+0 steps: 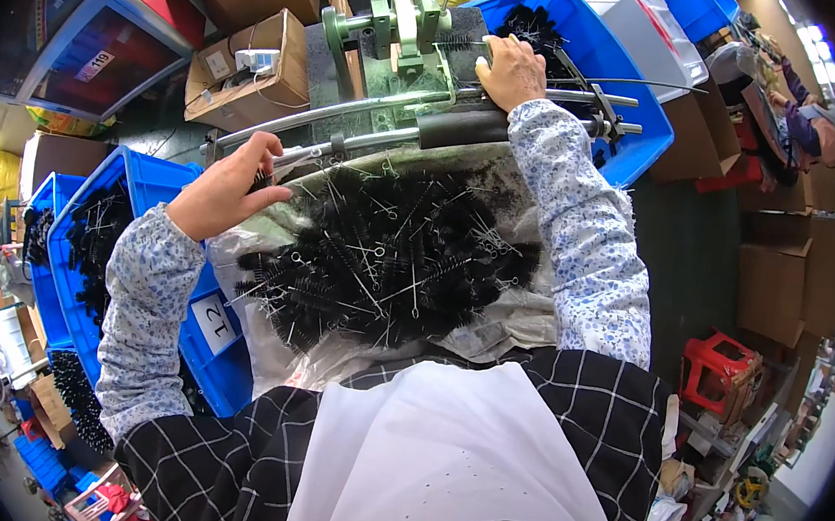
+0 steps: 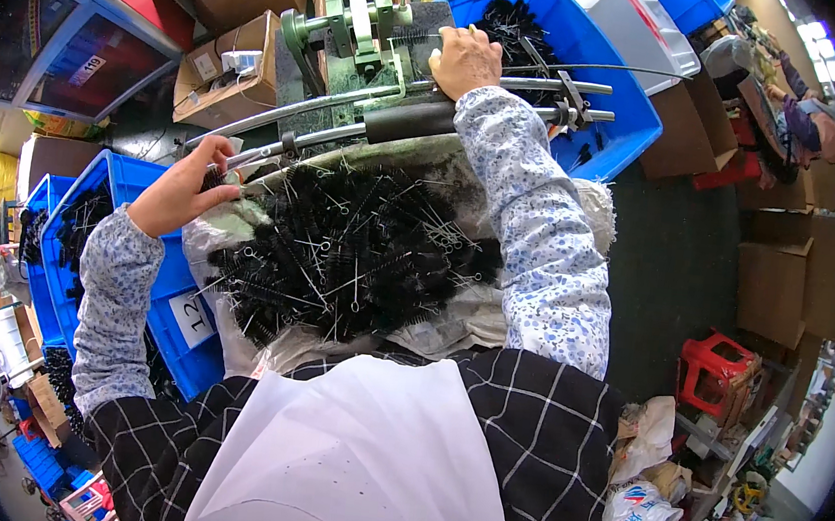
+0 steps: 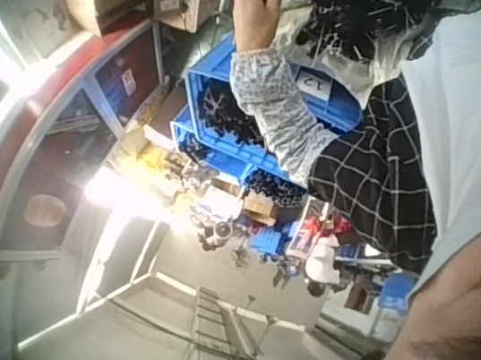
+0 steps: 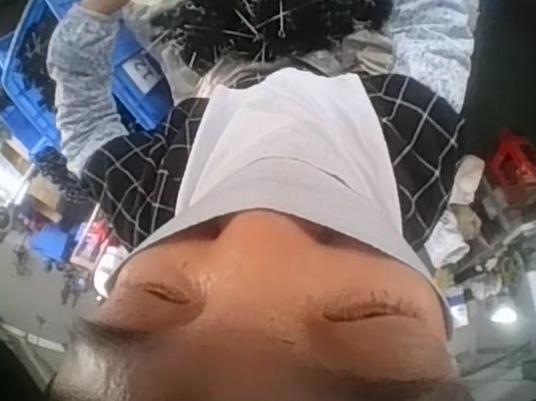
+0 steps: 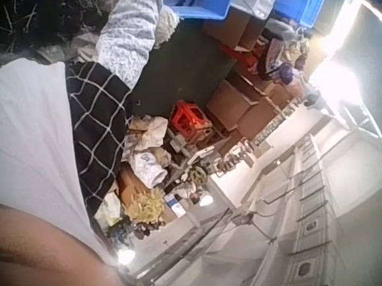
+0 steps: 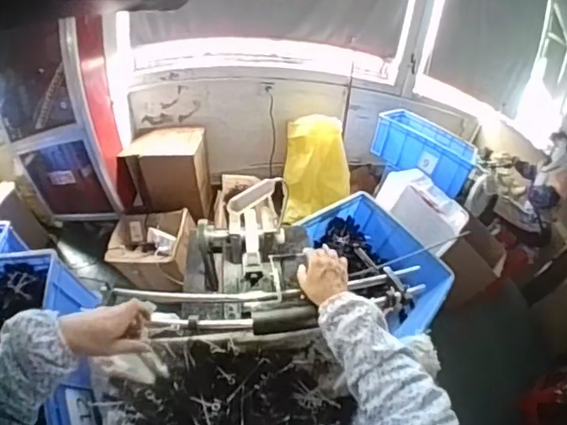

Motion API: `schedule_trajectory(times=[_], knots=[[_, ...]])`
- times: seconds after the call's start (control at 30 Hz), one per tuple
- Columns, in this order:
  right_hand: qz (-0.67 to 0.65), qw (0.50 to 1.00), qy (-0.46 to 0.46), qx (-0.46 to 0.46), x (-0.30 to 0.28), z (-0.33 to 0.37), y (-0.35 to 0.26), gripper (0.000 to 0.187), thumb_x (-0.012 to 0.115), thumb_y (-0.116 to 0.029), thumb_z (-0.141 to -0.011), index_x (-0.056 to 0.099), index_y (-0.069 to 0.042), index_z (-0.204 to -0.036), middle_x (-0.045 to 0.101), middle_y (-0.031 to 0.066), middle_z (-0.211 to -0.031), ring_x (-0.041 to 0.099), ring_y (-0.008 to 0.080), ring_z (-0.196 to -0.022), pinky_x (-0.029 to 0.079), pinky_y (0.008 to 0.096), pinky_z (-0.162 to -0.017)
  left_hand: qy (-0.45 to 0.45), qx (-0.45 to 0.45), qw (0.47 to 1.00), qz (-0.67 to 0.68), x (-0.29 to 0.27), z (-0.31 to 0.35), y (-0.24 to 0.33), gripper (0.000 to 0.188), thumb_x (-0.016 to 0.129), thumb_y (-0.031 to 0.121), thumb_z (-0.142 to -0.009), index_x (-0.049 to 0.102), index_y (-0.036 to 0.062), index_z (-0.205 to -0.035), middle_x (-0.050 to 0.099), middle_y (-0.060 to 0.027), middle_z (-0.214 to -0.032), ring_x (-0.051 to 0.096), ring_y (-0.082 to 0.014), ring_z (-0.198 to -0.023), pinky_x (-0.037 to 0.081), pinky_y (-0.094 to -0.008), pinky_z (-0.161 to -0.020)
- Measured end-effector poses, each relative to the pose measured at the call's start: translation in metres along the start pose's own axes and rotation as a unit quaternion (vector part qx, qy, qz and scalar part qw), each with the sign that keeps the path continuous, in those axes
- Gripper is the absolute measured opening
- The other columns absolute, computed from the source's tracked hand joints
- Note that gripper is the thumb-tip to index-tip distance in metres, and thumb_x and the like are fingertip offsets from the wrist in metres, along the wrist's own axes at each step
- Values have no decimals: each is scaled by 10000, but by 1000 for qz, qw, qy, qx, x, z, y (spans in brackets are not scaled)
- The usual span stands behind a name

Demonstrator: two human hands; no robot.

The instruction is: The person operates a green benchtop machine to process small black metal pins. They feed the pins from a large blue bin into the machine's rotating mechanism one by one, using both hands to guide the items. The processed pins are collected in a white sack placed beneath the machine.

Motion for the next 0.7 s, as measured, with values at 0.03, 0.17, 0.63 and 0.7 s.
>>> schedule_trajectory(times=[0.03, 0.17, 0.63, 0.7], knots=[[-12, 1000, 20, -12, 4, -1, 0, 330, 590, -267, -769, 587, -90, -1048, 604, 91, -1034, 523, 274, -1053, 402, 437, -844, 12, 7, 1000, 5, 0, -2, 5, 297, 635, 220, -825, 456, 11, -937, 551, -115, -843, 561, -258, -790, 449, -351, -721], [-35, 998, 52, -21, 11, -1, -25, 255, 572, -214, -751, 611, -96, -972, 637, 83, -960, 553, 275, -1026, 420, 447, -803, -9, 64, 998, -22, 1, -14, 23, 257, 623, 206, -813, 480, 12, -904, 544, -120, -815, 550, -245, -769, 445, -329, -711], [-39, 998, 41, -38, 4, -3, -39, 275, 575, -217, -742, 641, -111, -987, 646, 68, -887, 576, 238, -922, 413, 414, -742, 13, 149, 989, -22, 3, -26, 47, 191, 537, 121, -812, 538, 17, -972, 545, -134, -961, 553, -292, -875, 444, -356, -798], [-17, 999, 37, -35, 8, -5, -21, 263, 575, -227, -760, 644, -116, -988, 644, 70, -901, 575, 239, -947, 424, 418, -780, 50, 179, 983, -11, -2, -24, 42, 194, 543, 106, -831, 561, 20, -1004, 544, -128, -976, 555, -286, -887, 444, -352, -807]])
Point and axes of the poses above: each hand's wrist, its own z-axis away from the middle knuckle, its own x-axis out of the palm, y = z × x, the point moved 1 cm from there along -z, towards the middle knuckle
